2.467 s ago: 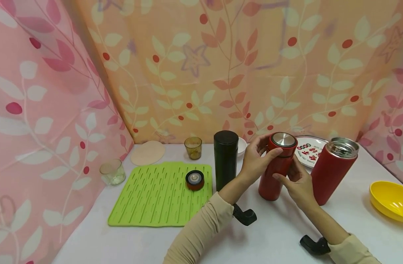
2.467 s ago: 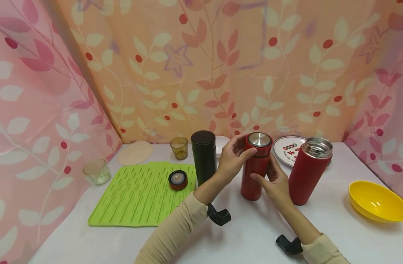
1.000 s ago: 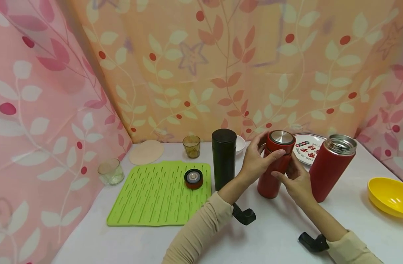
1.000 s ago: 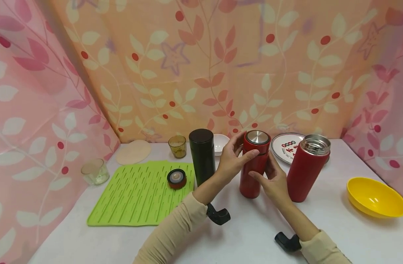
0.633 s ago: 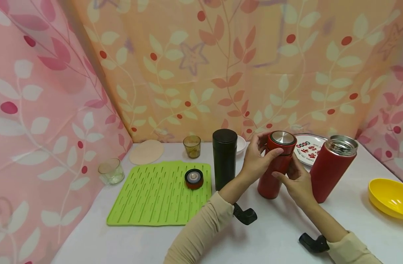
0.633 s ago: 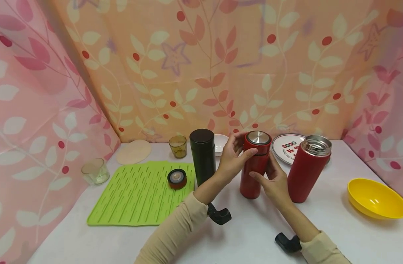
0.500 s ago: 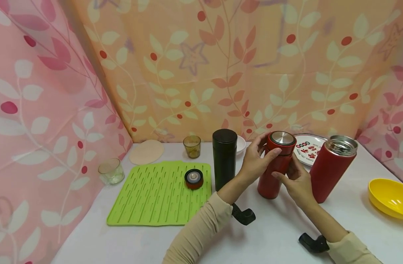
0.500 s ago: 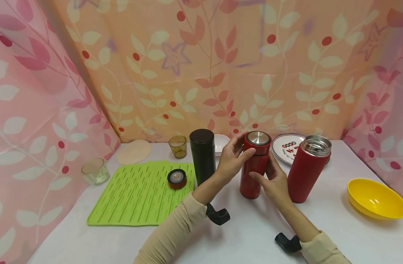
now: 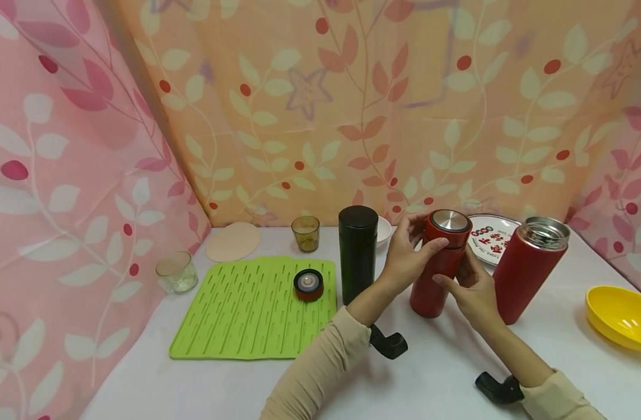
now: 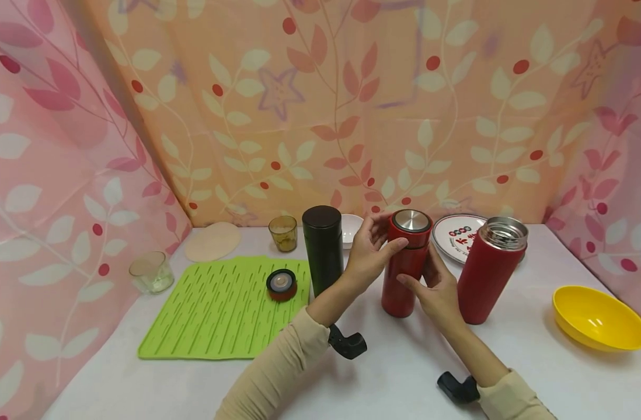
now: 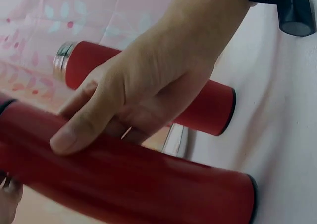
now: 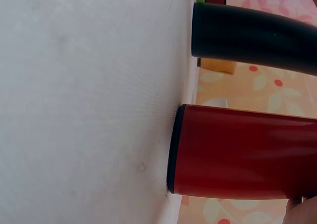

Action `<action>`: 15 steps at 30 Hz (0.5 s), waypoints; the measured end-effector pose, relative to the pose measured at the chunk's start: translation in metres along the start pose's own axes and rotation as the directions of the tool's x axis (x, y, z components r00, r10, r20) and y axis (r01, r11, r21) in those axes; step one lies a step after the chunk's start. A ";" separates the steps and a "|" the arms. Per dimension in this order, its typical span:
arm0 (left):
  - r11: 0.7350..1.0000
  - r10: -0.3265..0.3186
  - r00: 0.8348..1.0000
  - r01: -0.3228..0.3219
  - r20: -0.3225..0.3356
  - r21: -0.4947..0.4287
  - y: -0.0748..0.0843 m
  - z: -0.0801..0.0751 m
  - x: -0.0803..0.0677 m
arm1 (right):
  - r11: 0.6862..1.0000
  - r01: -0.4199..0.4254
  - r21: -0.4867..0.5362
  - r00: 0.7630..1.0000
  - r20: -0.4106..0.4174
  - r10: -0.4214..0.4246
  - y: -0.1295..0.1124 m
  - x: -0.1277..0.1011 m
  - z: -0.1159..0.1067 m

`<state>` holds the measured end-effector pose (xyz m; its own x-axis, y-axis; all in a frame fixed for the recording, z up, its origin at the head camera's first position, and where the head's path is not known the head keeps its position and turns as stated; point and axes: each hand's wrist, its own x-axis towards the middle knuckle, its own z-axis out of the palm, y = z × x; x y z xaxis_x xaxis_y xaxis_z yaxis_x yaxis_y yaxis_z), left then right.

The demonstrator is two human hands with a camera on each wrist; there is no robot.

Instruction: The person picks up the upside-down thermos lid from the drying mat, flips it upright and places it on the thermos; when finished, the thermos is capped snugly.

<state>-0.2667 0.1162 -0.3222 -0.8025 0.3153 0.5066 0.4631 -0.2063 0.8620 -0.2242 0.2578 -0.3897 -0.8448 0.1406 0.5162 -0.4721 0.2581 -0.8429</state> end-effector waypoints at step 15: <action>0.991 0.012 1.000 -0.009 -0.019 0.131 0.004 0.003 0.000 | 0.998 -0.043 -0.053 0.999 0.009 0.043 0.000 -0.001 -0.002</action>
<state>-0.2636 0.1186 -0.3188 -0.8040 0.2949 0.5163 0.5158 -0.0860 0.8524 -0.2229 0.2591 -0.3896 -0.8667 0.1432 0.4777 -0.4214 0.3020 -0.8551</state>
